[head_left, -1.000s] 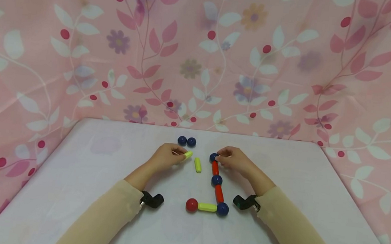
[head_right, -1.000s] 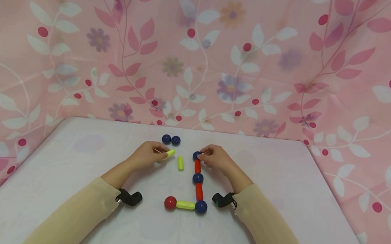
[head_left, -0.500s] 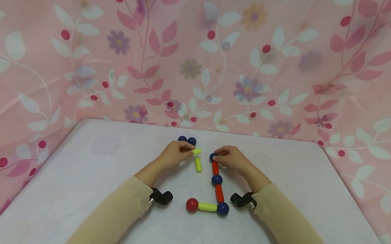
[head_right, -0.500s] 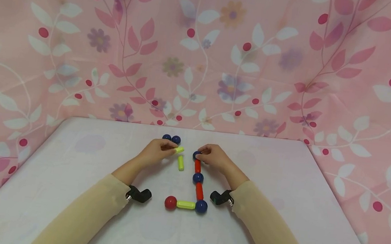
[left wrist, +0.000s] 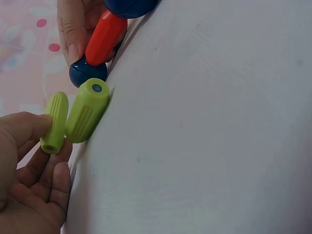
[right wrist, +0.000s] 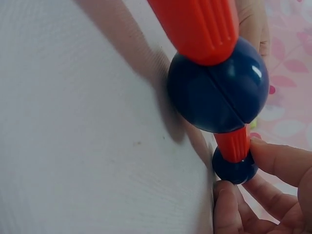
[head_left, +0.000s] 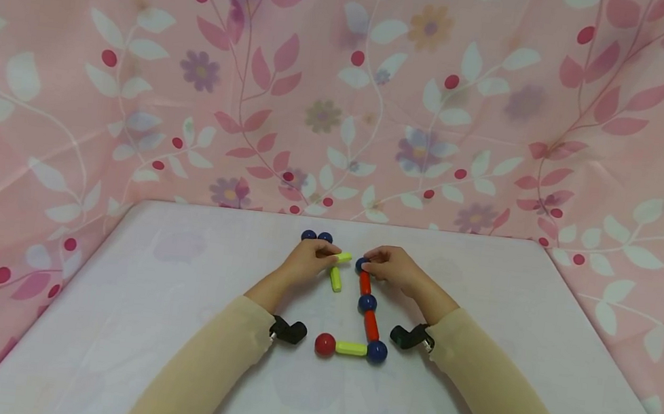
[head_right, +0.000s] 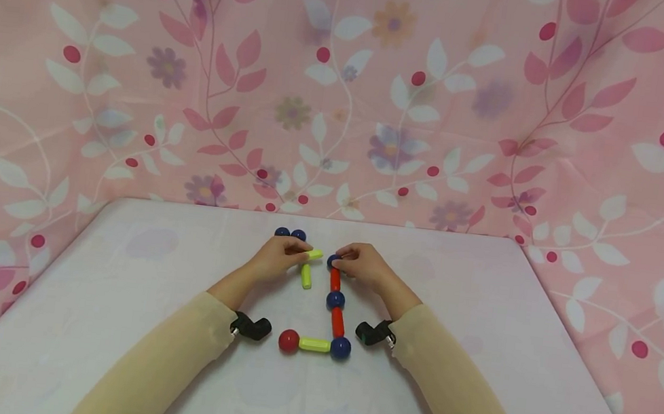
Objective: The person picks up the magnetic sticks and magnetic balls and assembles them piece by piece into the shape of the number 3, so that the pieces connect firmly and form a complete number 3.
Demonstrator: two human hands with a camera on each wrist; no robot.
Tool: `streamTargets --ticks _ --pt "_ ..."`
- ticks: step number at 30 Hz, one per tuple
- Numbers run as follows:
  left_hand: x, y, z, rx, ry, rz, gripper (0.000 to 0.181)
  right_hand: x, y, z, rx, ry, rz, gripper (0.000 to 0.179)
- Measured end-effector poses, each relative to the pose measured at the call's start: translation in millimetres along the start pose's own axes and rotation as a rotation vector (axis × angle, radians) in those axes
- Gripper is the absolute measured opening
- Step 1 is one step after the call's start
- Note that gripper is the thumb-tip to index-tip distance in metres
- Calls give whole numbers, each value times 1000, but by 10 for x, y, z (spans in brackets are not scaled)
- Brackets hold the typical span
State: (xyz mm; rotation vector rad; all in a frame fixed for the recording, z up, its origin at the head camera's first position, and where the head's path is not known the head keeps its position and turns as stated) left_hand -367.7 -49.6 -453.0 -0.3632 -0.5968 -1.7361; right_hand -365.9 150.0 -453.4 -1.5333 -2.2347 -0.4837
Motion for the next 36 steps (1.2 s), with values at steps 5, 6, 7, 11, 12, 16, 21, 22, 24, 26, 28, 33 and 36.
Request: streamTargets --ticks 5,6,7,11,12,16,21,22,24,26,28,33,36 --pt "-17 -31 -28 12 15 10 20 3 -11 0 18 7 -4 34" --pt "-22 -35 -33 15 18 10 19 4 -11 -3 21 12 -7 34" --pt "-25 -36 -37 20 21 11 19 5 -13 -9 26 19 -11 34" --pt "-45 -40 -32 23 10 16 20 9 -39 1 42 44 -22 34" --pt "-51 -38 -29 25 6 15 20 10 -38 0 42 45 -22 34" --pt "-69 -29 -5 26 -13 9 21 15 -53 12 46 36 -21 35" --pt "-94 -34 2 29 -33 -1 22 14 -44 6 41 13 -18 35" --pt "-99 -38 2 29 -35 -1 22 14 -40 5 40 10 -18 35" --pt "-106 -38 4 30 -35 -3 22 15 -42 9 40 5 -17 35" --pt "-113 -40 12 25 -37 -5 22 16 -46 15 39 -3 -15 36" --pt "-116 -33 25 21 -34 -7 22 16 -49 17 41 -5 -14 36" --pt "-118 -7 46 26 -29 -6 22 13 -29 -3 37 -4 -14 36" --pt "-122 6 52 31 -29 -6 22 15 -25 -1 33 -4 -14 36"
Point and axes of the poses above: each hand's wrist, its own y-axis away from the middle knuckle, its own x-axis out of the back of the hand, z = x × y, the point moved 7 cm from there along -y, towards the middle knuckle, and after that the axes turned 14 degrees about x, right-handed, at the moved point
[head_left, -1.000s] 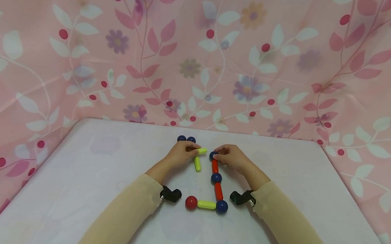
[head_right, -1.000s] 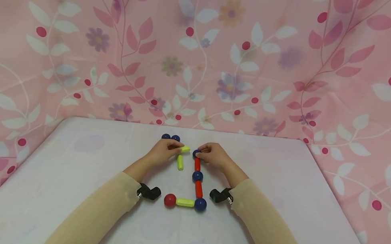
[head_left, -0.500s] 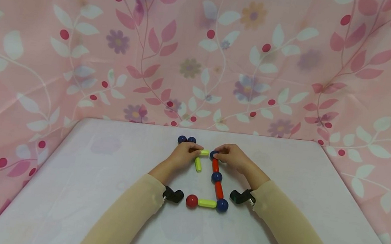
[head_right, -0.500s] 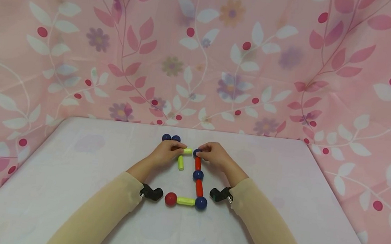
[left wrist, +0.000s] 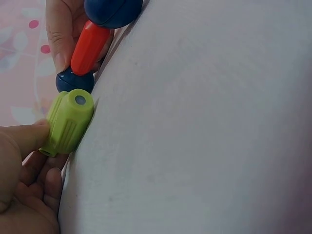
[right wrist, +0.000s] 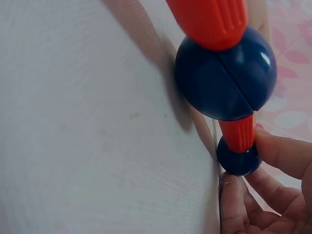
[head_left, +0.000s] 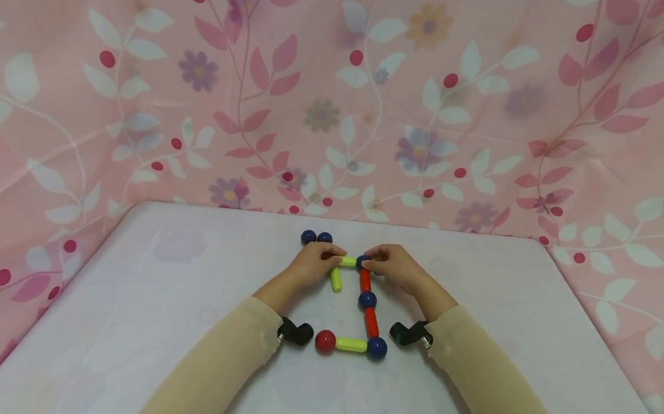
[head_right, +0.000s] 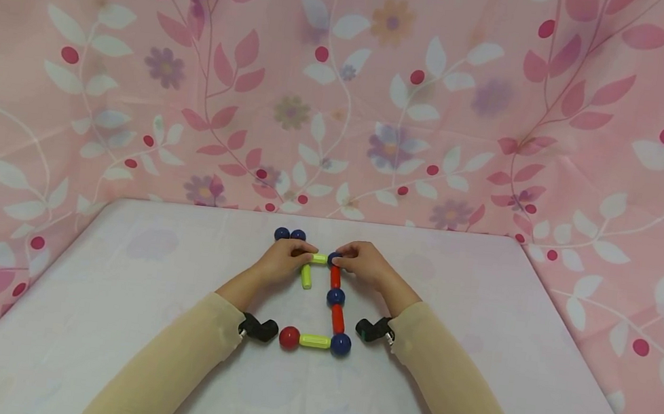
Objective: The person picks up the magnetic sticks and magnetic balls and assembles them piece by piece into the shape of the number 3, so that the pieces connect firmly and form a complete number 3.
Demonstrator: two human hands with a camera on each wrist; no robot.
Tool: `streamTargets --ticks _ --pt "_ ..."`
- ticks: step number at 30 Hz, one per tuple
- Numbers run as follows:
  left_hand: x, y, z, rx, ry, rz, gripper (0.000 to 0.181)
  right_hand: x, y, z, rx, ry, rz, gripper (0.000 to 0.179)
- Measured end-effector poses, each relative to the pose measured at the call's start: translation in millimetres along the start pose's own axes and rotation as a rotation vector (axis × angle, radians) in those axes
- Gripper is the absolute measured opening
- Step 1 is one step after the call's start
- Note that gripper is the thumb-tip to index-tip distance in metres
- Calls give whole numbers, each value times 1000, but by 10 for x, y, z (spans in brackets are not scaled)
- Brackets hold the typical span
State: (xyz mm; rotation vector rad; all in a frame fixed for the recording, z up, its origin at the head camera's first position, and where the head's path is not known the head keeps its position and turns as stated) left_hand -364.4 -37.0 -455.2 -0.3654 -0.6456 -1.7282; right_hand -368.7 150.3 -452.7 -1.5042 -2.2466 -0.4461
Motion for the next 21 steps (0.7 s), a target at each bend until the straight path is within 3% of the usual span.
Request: streamTargets --ticks 21 --pt "10 -10 -59 6 12 20 21 1 -11 21 8 8 -12 36"
Point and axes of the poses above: each hand's wrist, its own y-axis away from the middle knuckle, its own x-axis out of the back of the hand, z = x × y, the point moved 7 cm from there along -y, towards the middle knuckle, and after that the axes turned 14 degrees about x, right-handed, at the moved point
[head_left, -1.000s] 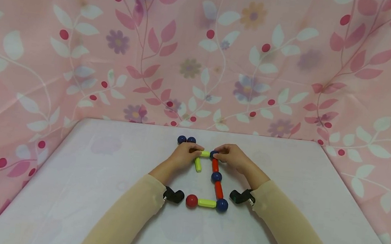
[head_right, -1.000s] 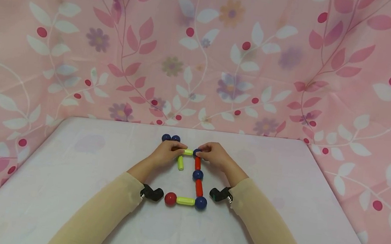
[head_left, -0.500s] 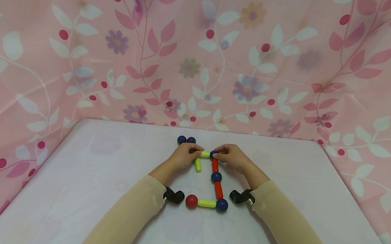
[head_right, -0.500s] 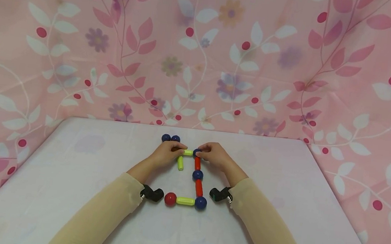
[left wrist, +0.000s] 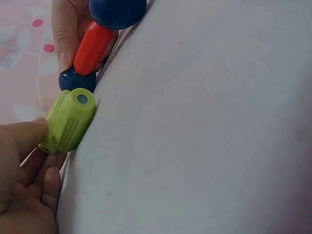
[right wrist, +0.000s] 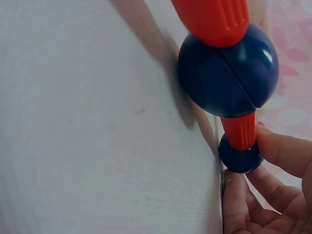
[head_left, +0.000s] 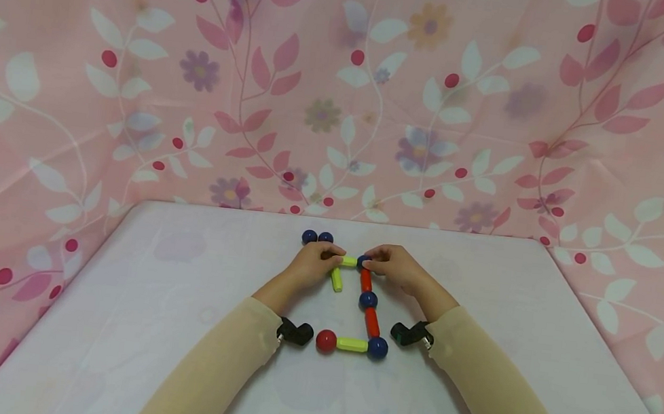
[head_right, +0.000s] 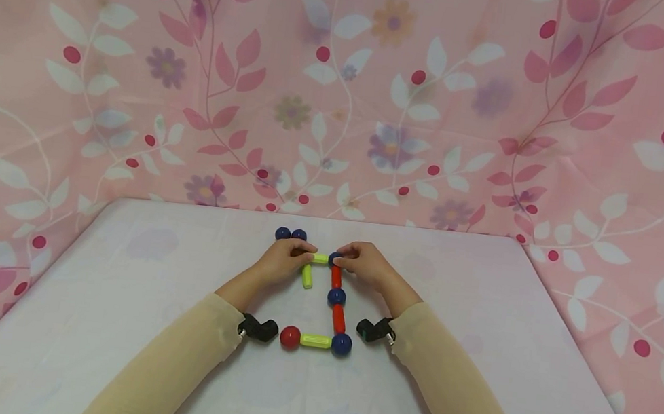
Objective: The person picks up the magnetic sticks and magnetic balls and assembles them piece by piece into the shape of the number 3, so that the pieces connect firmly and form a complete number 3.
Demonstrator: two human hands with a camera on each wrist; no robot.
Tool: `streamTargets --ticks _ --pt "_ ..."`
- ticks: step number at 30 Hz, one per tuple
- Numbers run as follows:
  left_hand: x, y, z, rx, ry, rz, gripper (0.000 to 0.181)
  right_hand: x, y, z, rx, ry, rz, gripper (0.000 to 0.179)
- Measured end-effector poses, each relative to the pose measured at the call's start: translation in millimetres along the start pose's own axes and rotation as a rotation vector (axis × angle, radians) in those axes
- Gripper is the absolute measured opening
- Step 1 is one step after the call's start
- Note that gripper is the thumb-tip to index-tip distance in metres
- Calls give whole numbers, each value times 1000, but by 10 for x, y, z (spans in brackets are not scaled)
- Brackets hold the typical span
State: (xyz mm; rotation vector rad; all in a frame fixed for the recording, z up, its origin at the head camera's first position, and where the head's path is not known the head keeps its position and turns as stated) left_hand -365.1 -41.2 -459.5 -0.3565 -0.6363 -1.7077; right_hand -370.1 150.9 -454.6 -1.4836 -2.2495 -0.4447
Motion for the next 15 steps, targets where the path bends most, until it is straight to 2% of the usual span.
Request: streamTargets --ticks 10,15 --pt "166 1 -26 7 102 64 24 3 -2 -3 -5 -2 -5 35" --pt "337 14 -21 -37 211 138 21 1 1 9 -12 -11 -8 35"
Point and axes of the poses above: each hand's wrist, its own y-axis away from the middle knuckle, its own x-axis out of the back of the hand, z = x × y, the point moved 7 cm from there along -y, towards the middle knuckle, and after that the axes turned 14 degrees about x, right-handed, at the moved point
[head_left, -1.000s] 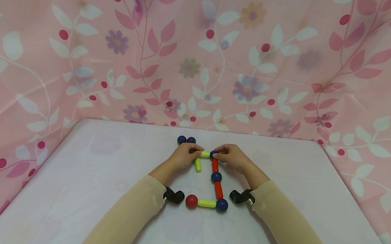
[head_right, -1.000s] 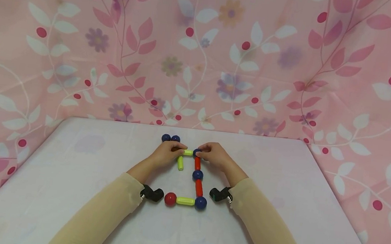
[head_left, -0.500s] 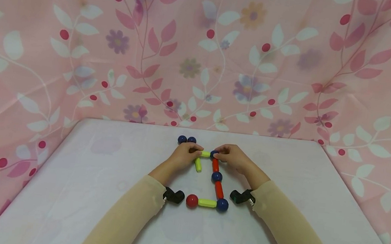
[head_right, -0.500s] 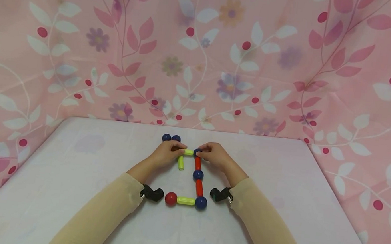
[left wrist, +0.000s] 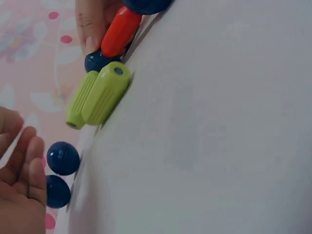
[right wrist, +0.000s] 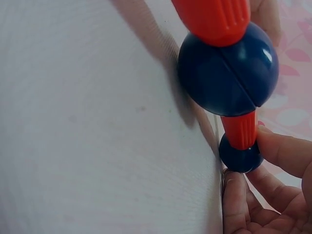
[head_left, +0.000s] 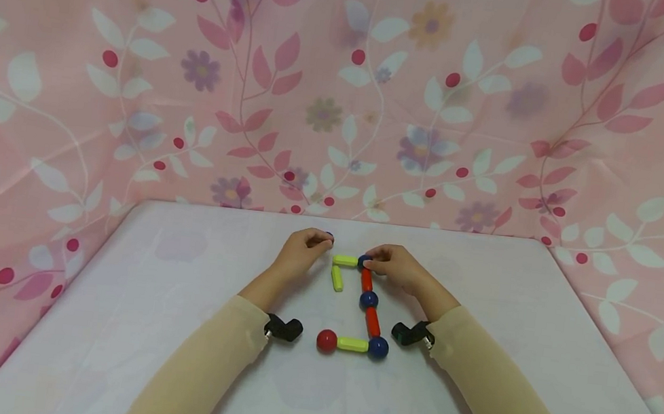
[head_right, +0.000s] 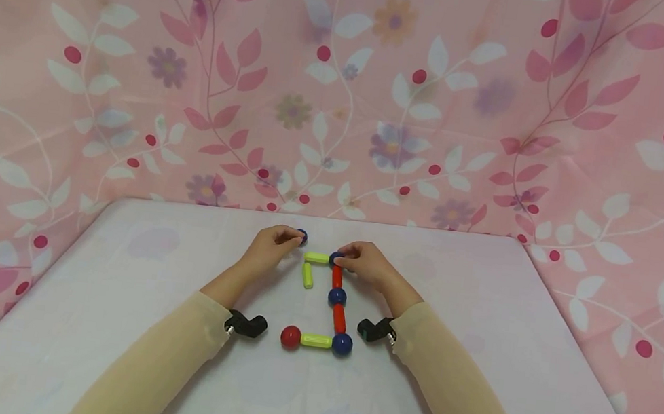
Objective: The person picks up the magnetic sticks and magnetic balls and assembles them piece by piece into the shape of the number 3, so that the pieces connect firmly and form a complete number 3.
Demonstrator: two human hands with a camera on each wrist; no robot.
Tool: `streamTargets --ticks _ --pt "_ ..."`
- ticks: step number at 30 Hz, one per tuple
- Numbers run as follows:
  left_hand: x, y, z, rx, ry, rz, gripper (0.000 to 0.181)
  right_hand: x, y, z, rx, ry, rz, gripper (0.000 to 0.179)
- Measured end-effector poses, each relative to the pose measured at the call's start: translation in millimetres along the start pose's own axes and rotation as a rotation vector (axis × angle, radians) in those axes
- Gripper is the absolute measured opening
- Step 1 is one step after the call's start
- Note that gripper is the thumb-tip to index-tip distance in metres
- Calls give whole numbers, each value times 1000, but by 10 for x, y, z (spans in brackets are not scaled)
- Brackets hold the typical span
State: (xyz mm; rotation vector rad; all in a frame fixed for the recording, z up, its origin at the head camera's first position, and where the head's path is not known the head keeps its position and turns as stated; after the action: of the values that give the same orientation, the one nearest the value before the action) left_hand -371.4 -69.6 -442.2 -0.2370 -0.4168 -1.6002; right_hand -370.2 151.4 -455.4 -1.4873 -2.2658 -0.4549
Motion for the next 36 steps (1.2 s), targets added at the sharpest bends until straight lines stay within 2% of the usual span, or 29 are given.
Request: streamTargets --ticks 6,9,11,15,21,27,36 --pt "242 -3 17 -62 102 152 22 -1 8 16 -10 4 0 35" --pt "318 -25 -27 -57 121 200 25 -4 17 16 -16 -1 5 34" --pt "338 -48 -71 -31 123 203 28 -7 21 16 -15 -3 9 35" --pt "335 -96 -146 22 66 175 39 -13 18 19 -13 -18 14 35" --pt "299 -162 -209 22 -49 127 53 -20 1 25 -2 -16 14 34" --pt "248 -204 -241 34 -118 98 53 -16 -9 31 6 -9 11 34" --pt "225 -185 -237 38 -134 142 45 -12 14 2 3 -7 13 34"
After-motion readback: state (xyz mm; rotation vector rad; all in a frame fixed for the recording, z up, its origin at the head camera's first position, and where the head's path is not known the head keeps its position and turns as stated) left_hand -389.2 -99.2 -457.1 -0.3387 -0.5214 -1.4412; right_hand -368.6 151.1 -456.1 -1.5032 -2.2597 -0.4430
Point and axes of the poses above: each hand's wrist, its own y-axis away from the middle knuckle, its own x-axis out of the back of the hand, z = x × y, the point moved 7 cm from there along -y, towards the middle knuckle, and after that the axes turned 14 degrees about x, right-handed, at the moved point
